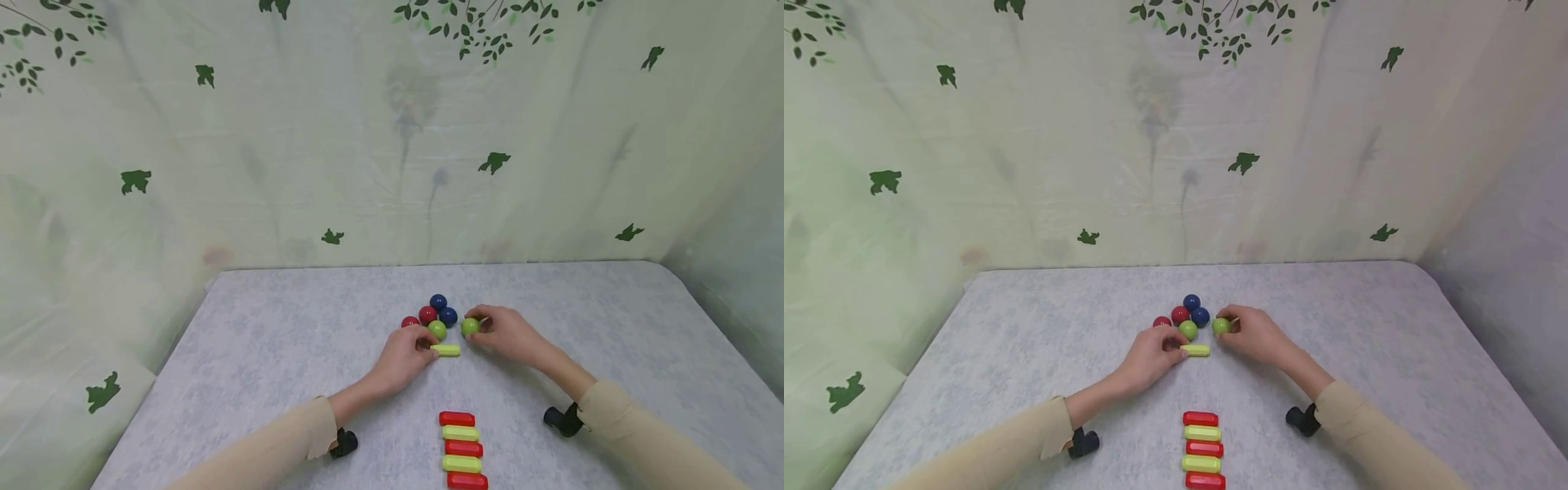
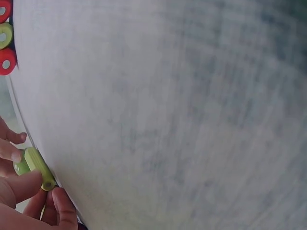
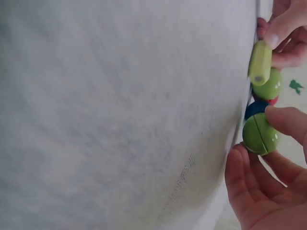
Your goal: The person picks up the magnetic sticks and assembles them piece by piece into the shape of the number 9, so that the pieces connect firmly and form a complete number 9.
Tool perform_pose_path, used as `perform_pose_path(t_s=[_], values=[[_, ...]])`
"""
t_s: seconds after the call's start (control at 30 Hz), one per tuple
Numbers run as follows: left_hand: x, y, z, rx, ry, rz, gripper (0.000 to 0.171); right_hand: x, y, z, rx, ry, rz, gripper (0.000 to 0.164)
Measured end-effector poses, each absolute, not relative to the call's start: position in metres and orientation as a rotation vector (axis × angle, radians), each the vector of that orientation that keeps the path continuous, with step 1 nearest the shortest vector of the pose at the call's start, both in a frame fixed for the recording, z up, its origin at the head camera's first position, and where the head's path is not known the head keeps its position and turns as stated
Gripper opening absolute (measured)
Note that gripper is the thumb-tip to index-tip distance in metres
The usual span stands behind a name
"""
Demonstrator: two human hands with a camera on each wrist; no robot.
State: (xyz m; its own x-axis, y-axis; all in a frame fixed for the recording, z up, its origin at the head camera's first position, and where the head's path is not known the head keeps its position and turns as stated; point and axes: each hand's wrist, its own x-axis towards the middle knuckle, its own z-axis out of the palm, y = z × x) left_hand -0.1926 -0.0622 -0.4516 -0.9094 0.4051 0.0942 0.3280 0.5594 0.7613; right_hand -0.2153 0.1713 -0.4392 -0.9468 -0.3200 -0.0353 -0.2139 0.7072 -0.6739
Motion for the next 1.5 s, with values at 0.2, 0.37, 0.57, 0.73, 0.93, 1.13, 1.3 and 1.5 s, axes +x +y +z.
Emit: perform_pose_path(t_s=[0.2,0.37,0.57,0.73,0.93,1.13,1.3,1.5], values=[[-0.193,-0.063,-0.455,0.612,2.701,1.331,0.014,-0.199,0.170,-0.439,-0.449,2.690,-1.062,0.033],[-0.194,-0.061,-0.456,0.602,2.703,1.354,0.014,-0.194,0.170,-0.443,-0.499,2.693,-1.095,0.033],[-0.191,-0.062,-0.451,0.585,2.696,1.341,0.015,-0.195,0.172,-0.447,-0.498,2.687,-1.146,0.034],[-0.189,-0.069,-0.443,0.553,2.793,1.346,0.009,-0.195,0.172,-0.448,-0.475,2.679,-1.160,0.035],[-0.199,-0.076,-0.442,0.400,2.929,1.386,0.012,-0.195,0.173,-0.448,-0.462,2.671,-1.160,0.035],[-0.211,-0.084,-0.446,0.362,2.850,1.367,0.037,-0.195,0.174,-0.450,-0.481,2.663,-1.167,0.035],[-0.212,-0.090,-0.447,0.423,2.758,1.367,0.032,-0.196,0.175,-0.452,-0.493,2.662,-1.164,0.035],[-0.203,-0.091,-0.447,0.495,2.639,1.350,0.029,-0.196,0.176,-0.452,-0.476,2.665,-1.165,0.035]])
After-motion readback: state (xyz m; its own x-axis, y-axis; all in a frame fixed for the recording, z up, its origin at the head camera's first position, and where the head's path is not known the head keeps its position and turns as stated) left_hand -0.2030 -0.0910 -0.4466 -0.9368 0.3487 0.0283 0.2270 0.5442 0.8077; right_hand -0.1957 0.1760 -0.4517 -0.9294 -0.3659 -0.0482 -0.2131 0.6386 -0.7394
